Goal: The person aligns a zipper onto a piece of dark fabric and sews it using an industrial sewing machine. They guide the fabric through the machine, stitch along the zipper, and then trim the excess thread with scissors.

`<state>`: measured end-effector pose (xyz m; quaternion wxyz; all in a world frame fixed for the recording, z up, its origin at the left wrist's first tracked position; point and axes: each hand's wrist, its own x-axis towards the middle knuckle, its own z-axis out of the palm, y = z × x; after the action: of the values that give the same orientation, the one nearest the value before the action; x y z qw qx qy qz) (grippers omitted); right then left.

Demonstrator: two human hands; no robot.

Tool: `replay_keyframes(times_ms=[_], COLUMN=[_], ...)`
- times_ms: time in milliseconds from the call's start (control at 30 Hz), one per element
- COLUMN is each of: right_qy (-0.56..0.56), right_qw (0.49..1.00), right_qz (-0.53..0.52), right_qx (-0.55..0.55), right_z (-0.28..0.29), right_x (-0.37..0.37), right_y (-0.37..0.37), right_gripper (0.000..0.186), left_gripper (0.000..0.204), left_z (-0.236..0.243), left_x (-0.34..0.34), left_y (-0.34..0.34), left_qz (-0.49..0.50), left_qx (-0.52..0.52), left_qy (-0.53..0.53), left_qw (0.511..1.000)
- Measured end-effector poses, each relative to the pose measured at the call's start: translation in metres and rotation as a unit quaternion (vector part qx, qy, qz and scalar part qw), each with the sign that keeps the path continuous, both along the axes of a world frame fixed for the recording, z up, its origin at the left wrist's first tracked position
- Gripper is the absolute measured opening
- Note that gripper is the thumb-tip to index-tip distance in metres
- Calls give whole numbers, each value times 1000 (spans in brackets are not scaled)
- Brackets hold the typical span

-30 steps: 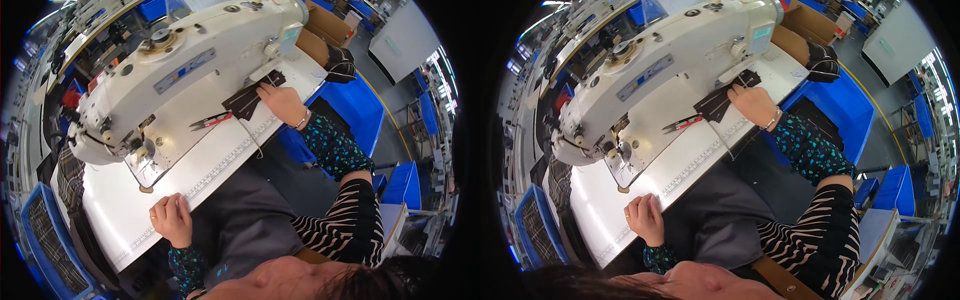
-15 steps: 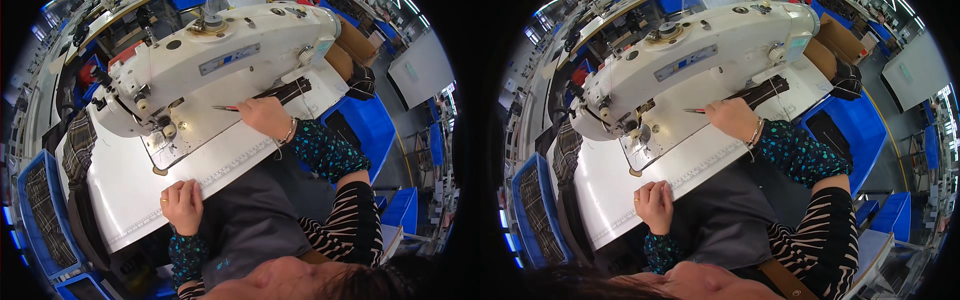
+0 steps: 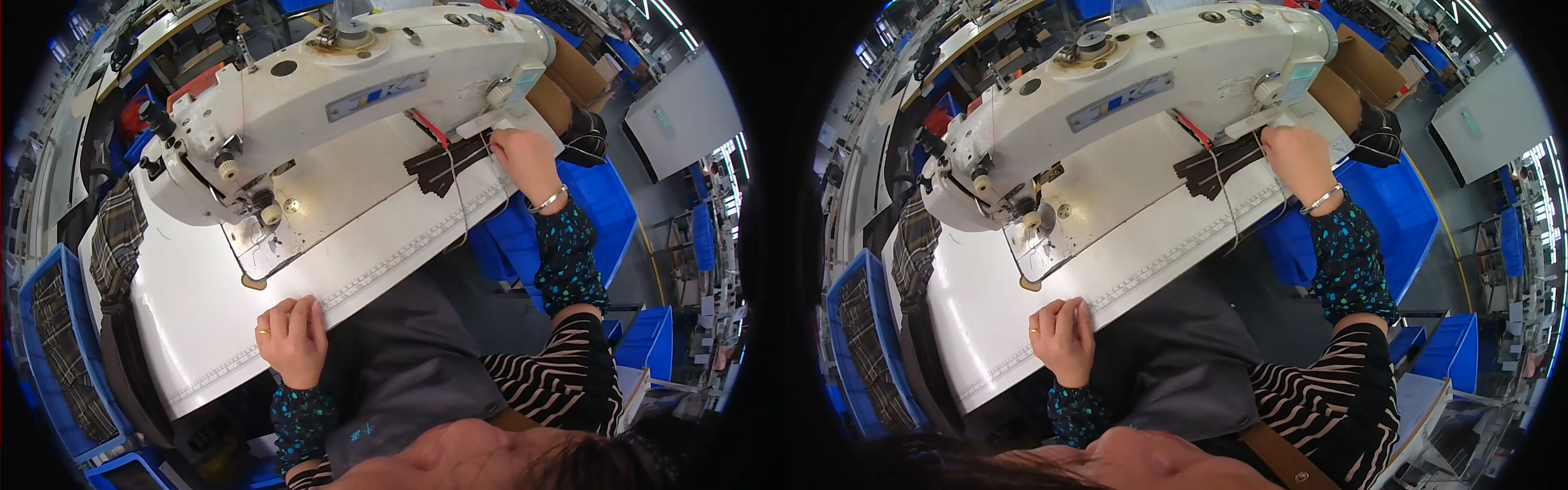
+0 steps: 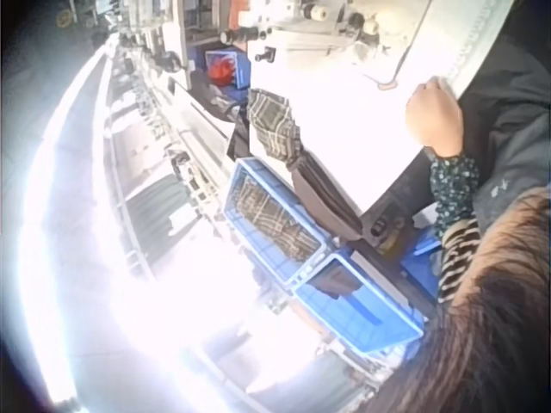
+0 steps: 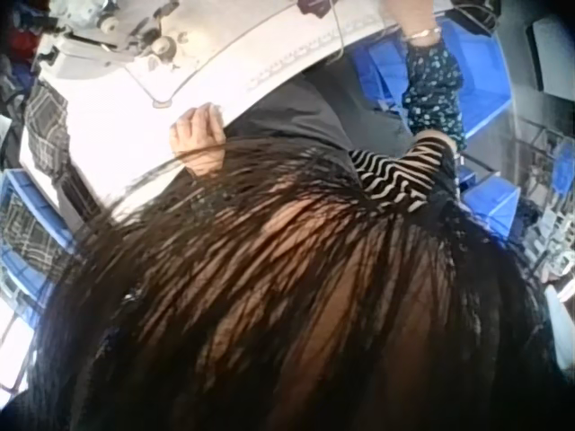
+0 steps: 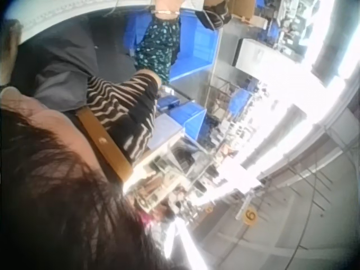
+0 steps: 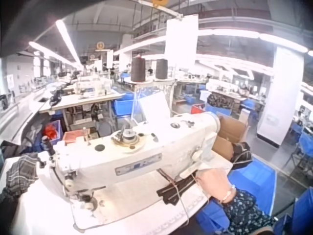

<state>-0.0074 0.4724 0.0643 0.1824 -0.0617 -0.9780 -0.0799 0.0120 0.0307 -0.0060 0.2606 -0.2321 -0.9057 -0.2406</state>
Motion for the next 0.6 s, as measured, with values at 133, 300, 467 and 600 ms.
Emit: replay_keyframes(times_ms=[133, 300, 467, 600], right_qy=[-29, -5, 13, -24], right_qw=[998, 991, 988, 991], right_qz=[57, 132, 150, 121], right_qx=[-5, 20, 21, 46], right_z=[-35, -48, -34, -24], right_x=[-8, -7, -3, -5], right_y=[19, 35, 45, 50], right_gripper=[19, 20, 29, 33], left_gripper=[11, 13, 18, 31], left_z=[-2, -1, 0, -2], left_x=[0, -3, -4, -1], left_y=[-2, -1, -5, -7], left_qz=[0, -1, 5, 9], left_qx=[4, 12, 13, -4], left_qy=[6, -1, -10, -38], left_qw=[1000, 1000, 1000, 999])
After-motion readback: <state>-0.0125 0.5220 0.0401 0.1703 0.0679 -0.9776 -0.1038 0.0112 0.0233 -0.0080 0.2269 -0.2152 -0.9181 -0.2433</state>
